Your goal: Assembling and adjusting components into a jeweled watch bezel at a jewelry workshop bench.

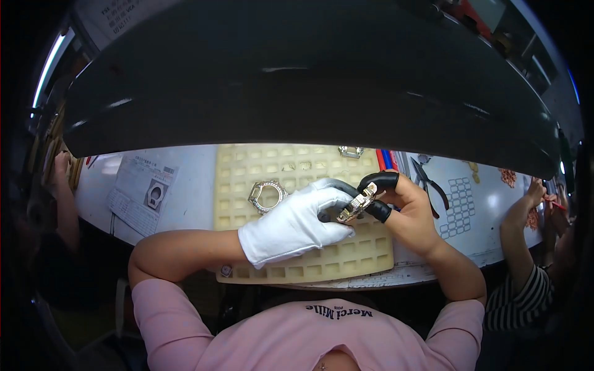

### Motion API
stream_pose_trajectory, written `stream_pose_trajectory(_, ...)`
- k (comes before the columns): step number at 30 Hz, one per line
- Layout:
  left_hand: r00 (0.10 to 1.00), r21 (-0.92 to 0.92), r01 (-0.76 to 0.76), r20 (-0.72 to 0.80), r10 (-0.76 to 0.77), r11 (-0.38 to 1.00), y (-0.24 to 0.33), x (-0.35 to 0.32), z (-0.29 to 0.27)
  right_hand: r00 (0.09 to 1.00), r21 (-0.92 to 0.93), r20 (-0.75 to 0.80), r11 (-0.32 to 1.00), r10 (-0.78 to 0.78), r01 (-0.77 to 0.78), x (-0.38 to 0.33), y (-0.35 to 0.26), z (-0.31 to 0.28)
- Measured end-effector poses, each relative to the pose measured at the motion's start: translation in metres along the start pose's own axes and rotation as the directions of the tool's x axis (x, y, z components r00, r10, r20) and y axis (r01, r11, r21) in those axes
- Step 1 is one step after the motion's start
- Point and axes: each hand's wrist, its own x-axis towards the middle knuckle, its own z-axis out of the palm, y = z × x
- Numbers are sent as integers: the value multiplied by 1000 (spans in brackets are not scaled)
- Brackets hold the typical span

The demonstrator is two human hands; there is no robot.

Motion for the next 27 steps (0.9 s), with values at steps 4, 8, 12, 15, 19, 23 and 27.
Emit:
stream_pose_trajectory(4, 1000, 77, 15, 22, -17, 997, 9, 0, -2, 985, 306, 63, 937, 159, -170, -1, 0, -2)
stream_pose_trajectory(8, 1000, 73, -18, 8, 18, 997, -2, -1, -3, 974, 279, 88, 934, 208, -224, 4, -1, 0)
stream_pose_trajectory(12, 942, -40, 335, 3, -335, 942, 29, 0, -5, 971, 267, 55, 934, 233, -239, 4, -6, -5)
stream_pose_trajectory(15, 941, -144, 338, 80, -329, 930, 20, 3, -10, 971, 282, 30, 929, 239, -238, 4, -8, -7)
stream_pose_trajectory(19, 947, -470, 314, 90, -309, 825, 17, 1, -5, 969, 288, 17, 927, 248, -242, 3, -8, -7)
stream_pose_trajectory(23, 942, -488, 331, 121, -313, 807, 14, 2, -6, 973, 259, 87, 938, 213, -229, 2, -8, -12)
stream_pose_trajectory(27, 932, -482, 356, 121, -341, 801, 15, 4, -6, 984, 252, 87, 952, 155, -172, 1, -3, -11)
